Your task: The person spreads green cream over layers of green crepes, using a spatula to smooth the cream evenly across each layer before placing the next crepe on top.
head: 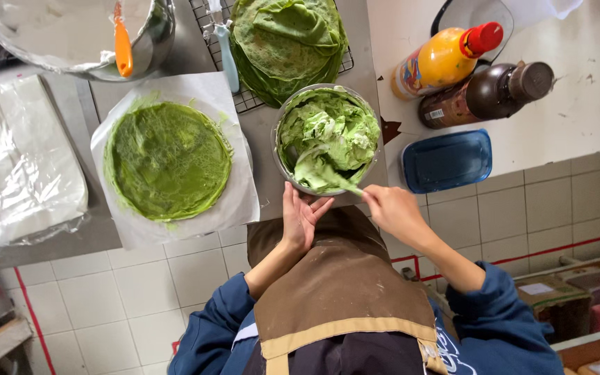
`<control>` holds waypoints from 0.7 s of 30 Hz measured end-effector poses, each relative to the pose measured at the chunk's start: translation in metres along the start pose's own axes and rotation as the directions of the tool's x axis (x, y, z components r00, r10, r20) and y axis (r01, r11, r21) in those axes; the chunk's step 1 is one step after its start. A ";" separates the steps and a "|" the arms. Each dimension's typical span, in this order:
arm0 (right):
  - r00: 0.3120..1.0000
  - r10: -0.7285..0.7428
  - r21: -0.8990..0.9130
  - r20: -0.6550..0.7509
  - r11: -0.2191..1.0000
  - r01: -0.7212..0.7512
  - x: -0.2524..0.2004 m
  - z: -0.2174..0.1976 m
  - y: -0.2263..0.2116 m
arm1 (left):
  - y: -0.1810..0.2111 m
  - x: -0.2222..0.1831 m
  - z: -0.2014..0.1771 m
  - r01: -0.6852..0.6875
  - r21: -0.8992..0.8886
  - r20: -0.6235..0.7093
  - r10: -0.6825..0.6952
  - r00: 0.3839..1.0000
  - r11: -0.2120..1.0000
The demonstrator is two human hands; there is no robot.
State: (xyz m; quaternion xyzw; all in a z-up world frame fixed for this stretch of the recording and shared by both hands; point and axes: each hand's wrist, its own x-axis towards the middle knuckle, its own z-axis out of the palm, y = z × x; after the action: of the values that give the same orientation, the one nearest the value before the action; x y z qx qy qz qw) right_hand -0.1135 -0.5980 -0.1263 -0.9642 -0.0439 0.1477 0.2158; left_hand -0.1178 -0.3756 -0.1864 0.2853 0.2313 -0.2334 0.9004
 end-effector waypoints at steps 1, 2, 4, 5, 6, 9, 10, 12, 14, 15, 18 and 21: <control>0.998 -0.069 0.180 -0.011 0.981 0.070 0.005 0.006 0.006 | -0.001 -0.001 0.002 -0.023 0.013 0.017 0.022 1.000 1.000; 0.997 -0.078 0.177 -0.007 0.981 0.078 0.010 0.015 0.011 | -0.002 -0.001 0.003 -0.031 0.007 0.013 0.031 0.999 1.000; 0.954 0.072 0.473 0.292 0.856 -0.209 0.019 0.030 0.018 | -0.002 -0.002 0.003 -0.016 0.025 0.030 0.015 0.999 1.000; 0.953 0.063 0.471 0.295 0.859 -0.203 0.019 0.035 0.019 | -0.003 -0.002 0.004 -0.024 0.021 0.026 0.023 0.999 0.999; 0.893 0.106 0.661 0.438 0.635 -0.400 0.019 0.039 0.018 | -0.003 -0.002 0.004 -0.017 0.029 0.028 0.016 0.999 0.999; 0.781 0.035 0.766 0.623 0.173 -0.619 0.021 0.043 0.009 | -0.003 -0.002 -0.001 -0.012 0.032 0.050 0.010 0.999 0.999; 0.752 -0.029 0.752 0.659 0.001 -0.659 0.021 0.043 0.005 | -0.003 -0.002 -0.005 -0.006 0.026 0.071 0.004 0.997 1.000; 0.803 -0.016 0.804 0.595 0.011 -0.595 0.016 0.046 -0.007 | 0.002 -0.001 -0.014 0.081 0.086 0.027 -0.084 0.996 0.993; 0.851 -0.008 0.851 0.525 0.020 -0.525 0.009 0.048 -0.020 | 0.013 -0.008 -0.025 0.167 0.144 -0.023 -0.165 0.986 0.975; 0.895 0.024 0.893 0.446 0.060 -0.447 0.005 0.046 -0.026 | 0.024 -0.017 -0.030 0.263 0.302 0.033 -0.286 0.958 0.916; 0.944 0.074 0.938 0.323 0.108 -0.329 -0.001 0.037 -0.046 | 0.067 -0.055 -0.040 0.222 0.539 0.177 -0.367 0.913 0.812; 0.973 0.097 0.959 0.208 0.178 -0.222 -0.001 0.026 -0.074 | 0.131 -0.093 -0.050 0.009 0.591 0.309 -0.237 0.921 0.806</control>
State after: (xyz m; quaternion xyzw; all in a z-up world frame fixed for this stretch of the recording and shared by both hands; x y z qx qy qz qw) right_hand -0.1237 -0.5205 -0.1168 -0.5993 0.1496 0.2112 0.7575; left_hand -0.1322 -0.2223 -0.1182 0.4808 -0.0054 -0.4005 0.7800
